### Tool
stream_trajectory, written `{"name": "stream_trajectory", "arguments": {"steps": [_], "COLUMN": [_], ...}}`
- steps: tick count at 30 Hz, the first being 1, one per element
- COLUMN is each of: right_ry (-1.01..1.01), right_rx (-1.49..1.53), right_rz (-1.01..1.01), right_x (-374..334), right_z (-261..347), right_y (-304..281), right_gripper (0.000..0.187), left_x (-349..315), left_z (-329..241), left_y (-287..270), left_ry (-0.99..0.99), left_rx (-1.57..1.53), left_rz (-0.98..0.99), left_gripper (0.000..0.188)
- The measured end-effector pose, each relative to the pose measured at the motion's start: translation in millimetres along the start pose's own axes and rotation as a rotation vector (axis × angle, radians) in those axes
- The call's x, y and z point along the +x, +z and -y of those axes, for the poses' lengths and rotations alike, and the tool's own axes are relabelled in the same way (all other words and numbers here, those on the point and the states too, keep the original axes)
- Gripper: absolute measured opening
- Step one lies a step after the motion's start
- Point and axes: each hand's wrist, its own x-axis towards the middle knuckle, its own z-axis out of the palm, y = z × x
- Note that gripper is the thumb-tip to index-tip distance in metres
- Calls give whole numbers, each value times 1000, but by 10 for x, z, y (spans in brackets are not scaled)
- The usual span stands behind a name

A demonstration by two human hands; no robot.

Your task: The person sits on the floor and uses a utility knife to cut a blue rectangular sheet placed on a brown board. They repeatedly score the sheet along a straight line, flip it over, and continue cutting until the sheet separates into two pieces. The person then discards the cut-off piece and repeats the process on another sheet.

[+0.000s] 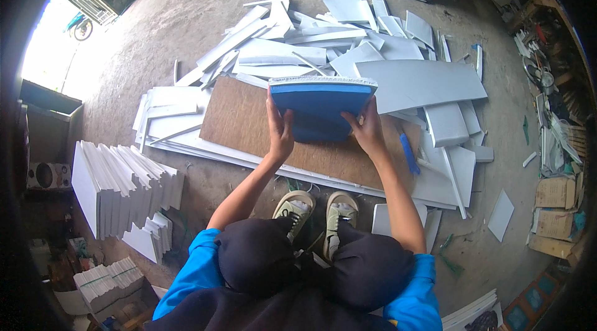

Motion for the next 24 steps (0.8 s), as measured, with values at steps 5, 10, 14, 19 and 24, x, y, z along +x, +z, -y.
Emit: {"name": "stream_trajectory", "arguments": {"steps": [5,10,14,19,24], "right_ry": [94,221,305,84,117], "right_rx": [217,365,135,-573,-551], "right_rz": [-31,-127,-127,-156,-151], "right_x": [64,238,311,16,-255], "right_z": [48,110,67,-159,-373], "right_y": [-2,-141,-129,-57,-187], "right_gripper": [47,45,54,59,52], "left_x": [87,100,-71,-232,-496], "left_z": [-53,-41,61,262,323], "left_y": [-12,-140,2,67,114], "left_ry": [-148,-360,-434,-792,-1125], "left_rx": [-175,-221,-234,-634,-654], "left_rz": [59,348,198,-205,-351], "left_gripper": [61,50,40,34,49]}}
